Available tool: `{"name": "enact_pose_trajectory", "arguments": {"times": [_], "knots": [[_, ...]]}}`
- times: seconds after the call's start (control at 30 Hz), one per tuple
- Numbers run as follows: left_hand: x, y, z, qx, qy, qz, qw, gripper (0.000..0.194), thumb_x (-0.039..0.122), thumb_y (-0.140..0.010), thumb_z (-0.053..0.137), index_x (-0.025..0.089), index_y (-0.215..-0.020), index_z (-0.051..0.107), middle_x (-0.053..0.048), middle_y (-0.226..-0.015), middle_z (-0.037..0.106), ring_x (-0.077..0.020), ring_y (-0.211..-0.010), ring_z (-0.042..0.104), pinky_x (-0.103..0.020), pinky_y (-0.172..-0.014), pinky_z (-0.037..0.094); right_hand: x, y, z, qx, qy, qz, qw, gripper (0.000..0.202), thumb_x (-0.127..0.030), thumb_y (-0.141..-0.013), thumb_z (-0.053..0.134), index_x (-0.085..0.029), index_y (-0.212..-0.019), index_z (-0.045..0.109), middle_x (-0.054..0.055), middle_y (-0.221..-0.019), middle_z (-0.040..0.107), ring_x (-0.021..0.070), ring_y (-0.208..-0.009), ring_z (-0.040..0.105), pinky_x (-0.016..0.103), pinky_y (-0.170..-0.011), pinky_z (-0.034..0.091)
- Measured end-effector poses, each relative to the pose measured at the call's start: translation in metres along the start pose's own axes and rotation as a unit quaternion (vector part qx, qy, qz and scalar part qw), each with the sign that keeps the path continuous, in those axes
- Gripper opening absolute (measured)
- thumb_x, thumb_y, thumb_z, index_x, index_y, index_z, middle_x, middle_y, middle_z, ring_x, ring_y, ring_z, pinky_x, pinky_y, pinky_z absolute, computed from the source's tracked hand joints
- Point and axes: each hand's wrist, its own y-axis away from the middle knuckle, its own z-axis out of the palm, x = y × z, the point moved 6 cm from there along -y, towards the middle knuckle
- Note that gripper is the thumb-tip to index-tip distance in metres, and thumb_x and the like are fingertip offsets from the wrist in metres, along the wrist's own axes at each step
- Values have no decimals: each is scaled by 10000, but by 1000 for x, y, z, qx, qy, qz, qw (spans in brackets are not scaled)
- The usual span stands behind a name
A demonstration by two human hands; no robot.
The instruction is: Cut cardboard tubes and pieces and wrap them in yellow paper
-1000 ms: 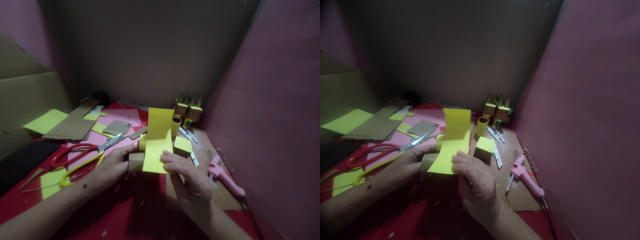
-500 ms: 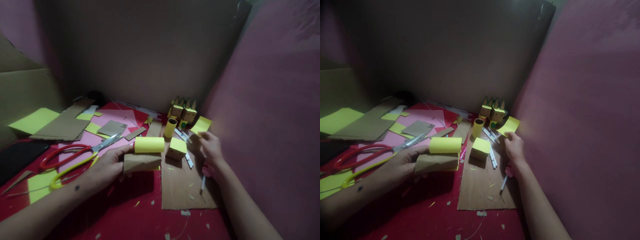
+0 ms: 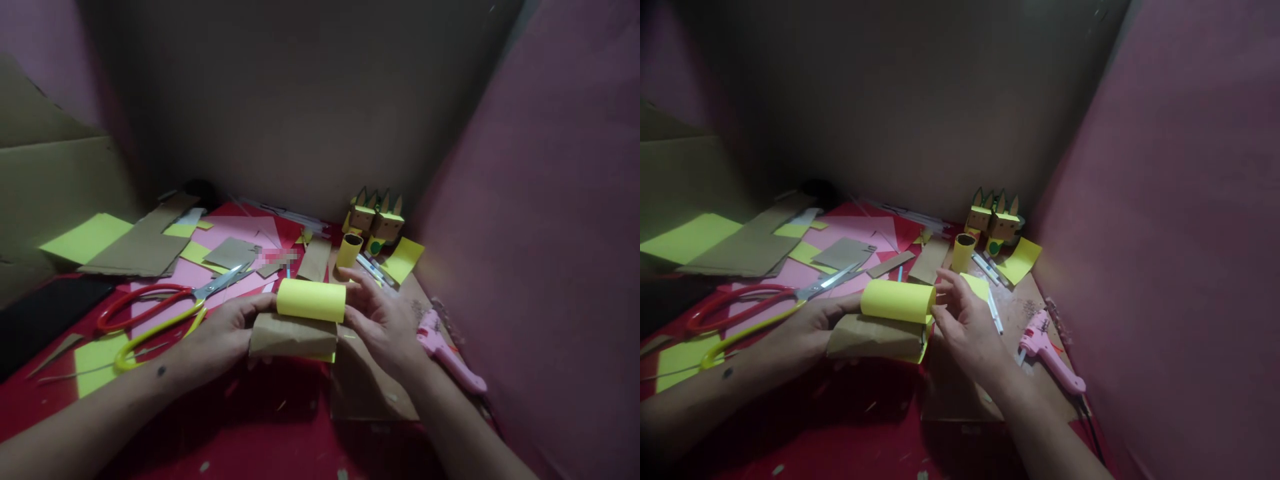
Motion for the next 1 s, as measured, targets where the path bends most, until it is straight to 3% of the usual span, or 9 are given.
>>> {"name": "enact_pose_trajectory", "arguments": {"times": [0.1,0.2,0.3,0.4,0.53,0.67,1.0], "knots": [[3,1,7,-38,31,15,999,506,305,-789,762,197,-1277,684,13,-720,711,-115,-557,557,-206,-505,438,9,-2,2,-4,-29,10,1000,499,-234,-791,697,-270,-1286,648,58,-1134,737,207,-993,716,369,-883,582],[9,4,17,-82,37,26,996,411,315,-812,755,240,-1213,707,29,-808,731,-131,-687,634,-199,-614,503,10,0,6,-12,-39,10,999,327,-227,-799,715,-282,-1117,766,18,-1062,772,194,-968,722,323,-846,583],[12,5,19,-84,-30,53,995,398,345,-832,728,255,-1216,676,2,-1003,755,-210,-963,694,-245,-810,553,14,5,19,-32,-111,54,992,185,-280,-837,720,-281,-1001,806,-4,-977,796,187,-906,737,313,-819,592],[9,6,18,-77,-104,73,989,370,381,-869,661,244,-1211,626,-40,-1179,722,-255,-1101,668,-293,-913,547,19,10,31,-21,-221,103,970,184,-332,-813,759,-266,-980,799,-1,-943,801,221,-908,744,354,-810,612],[4,7,18,-74,-174,74,979,250,394,-908,569,216,-1084,574,-64,-1111,700,-288,-1097,654,-344,-881,554,21,12,37,17,-288,139,947,245,-392,-734,817,-231,-914,773,21,-934,802,270,-968,742,402,-833,623],[2,5,21,-84,-183,78,976,213,398,-901,583,207,-988,546,-67,-1020,697,-288,-1005,669,-347,-797,558,21,10,42,13,-295,186,937,294,-452,-706,822,-218,-866,745,44,-890,802,301,-972,746,443,-834,627],[4,4,23,-113,-127,72,983,289,296,-876,659,201,-1149,667,-64,-1099,749,-276,-1016,695,-353,-871,561,36,12,44,-21,-195,191,962,355,-533,-789,738,-259,-1011,773,44,-862,801,307,-970,742,453,-820,620]]}}
